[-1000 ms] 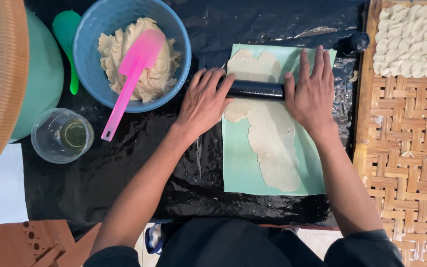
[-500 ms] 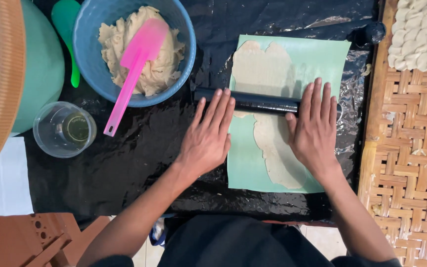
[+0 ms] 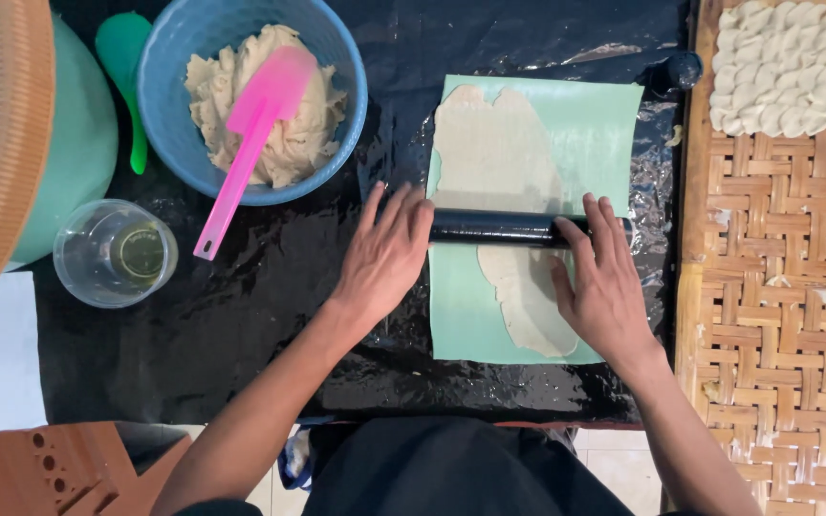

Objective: Rolling out dough and cutting out shapes to make krupuk crackers.

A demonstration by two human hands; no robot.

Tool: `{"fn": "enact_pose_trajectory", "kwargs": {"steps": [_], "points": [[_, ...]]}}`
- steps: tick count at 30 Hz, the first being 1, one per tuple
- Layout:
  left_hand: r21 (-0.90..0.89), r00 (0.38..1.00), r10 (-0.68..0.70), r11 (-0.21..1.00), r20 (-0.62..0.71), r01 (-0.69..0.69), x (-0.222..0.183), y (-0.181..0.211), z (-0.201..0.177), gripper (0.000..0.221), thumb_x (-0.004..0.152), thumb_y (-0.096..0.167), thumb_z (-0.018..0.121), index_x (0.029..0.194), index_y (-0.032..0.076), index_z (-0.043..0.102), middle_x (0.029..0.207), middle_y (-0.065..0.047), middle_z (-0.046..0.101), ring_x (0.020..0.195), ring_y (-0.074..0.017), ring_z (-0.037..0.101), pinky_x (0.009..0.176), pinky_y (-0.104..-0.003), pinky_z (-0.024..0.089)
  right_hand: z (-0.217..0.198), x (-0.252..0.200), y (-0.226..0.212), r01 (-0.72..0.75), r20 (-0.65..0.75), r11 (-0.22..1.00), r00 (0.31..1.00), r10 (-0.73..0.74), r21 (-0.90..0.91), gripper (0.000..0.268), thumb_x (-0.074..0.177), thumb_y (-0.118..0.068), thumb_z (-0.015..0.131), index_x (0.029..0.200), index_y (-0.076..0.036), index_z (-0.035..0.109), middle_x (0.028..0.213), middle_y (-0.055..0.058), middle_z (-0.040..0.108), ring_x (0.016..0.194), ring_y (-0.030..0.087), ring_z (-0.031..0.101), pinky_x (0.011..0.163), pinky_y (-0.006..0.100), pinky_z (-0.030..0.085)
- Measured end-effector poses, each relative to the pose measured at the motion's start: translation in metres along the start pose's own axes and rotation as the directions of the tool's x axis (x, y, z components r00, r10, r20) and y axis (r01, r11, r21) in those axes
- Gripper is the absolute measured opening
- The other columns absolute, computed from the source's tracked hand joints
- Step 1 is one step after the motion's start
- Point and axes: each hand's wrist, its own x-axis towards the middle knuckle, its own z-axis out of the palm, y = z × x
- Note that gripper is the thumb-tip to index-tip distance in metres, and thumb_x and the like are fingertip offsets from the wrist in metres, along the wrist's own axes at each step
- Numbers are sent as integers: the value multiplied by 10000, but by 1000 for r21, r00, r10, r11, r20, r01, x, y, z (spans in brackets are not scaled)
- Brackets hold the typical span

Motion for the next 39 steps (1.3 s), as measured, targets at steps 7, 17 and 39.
{"fn": "enact_pose_trajectory", "kwargs": {"steps": [7, 17, 39], "points": [[-147, 998, 24, 989, -51, -32, 14, -2, -17, 406, 894, 102, 696, 1247, -10, 530, 1219, -179, 647, 1170, -316, 610, 1033, -497, 427, -4, 24, 22, 16, -32, 999, 999, -15, 33, 474, 1059, -290, 631, 1346, 68, 509, 1151, 244, 625, 1044, 401, 635, 1015, 521, 480], [-213, 993, -66, 973, 102, 86, 46, -17, 4, 700, 1001, 455, 653, 1394, -89, 454, 1441, -270, 499, 1375, -393, 458, 1144, -560, 320, 17, 85, 37, -67, -58, 997, 996, 68, 25, 511, 1116, -264, 552, 1516, 45, 477, 1298, 296, 545, 1144, 464, 543, 951, 527, 465], [-138, 951, -122, 976, 283, 166, -34, 60, -22, 1045, 926, 655, 523, 1577, -111, 238, 1677, -269, 193, 1575, -388, 158, 1270, -547, 160, 7, -12, 3, -88, 74, 988, 993, 97, -123, 660, 1091, -271, 481, 1548, 178, 322, 1622, 385, 309, 1541, 509, 284, 1263, 584, 231]]}}
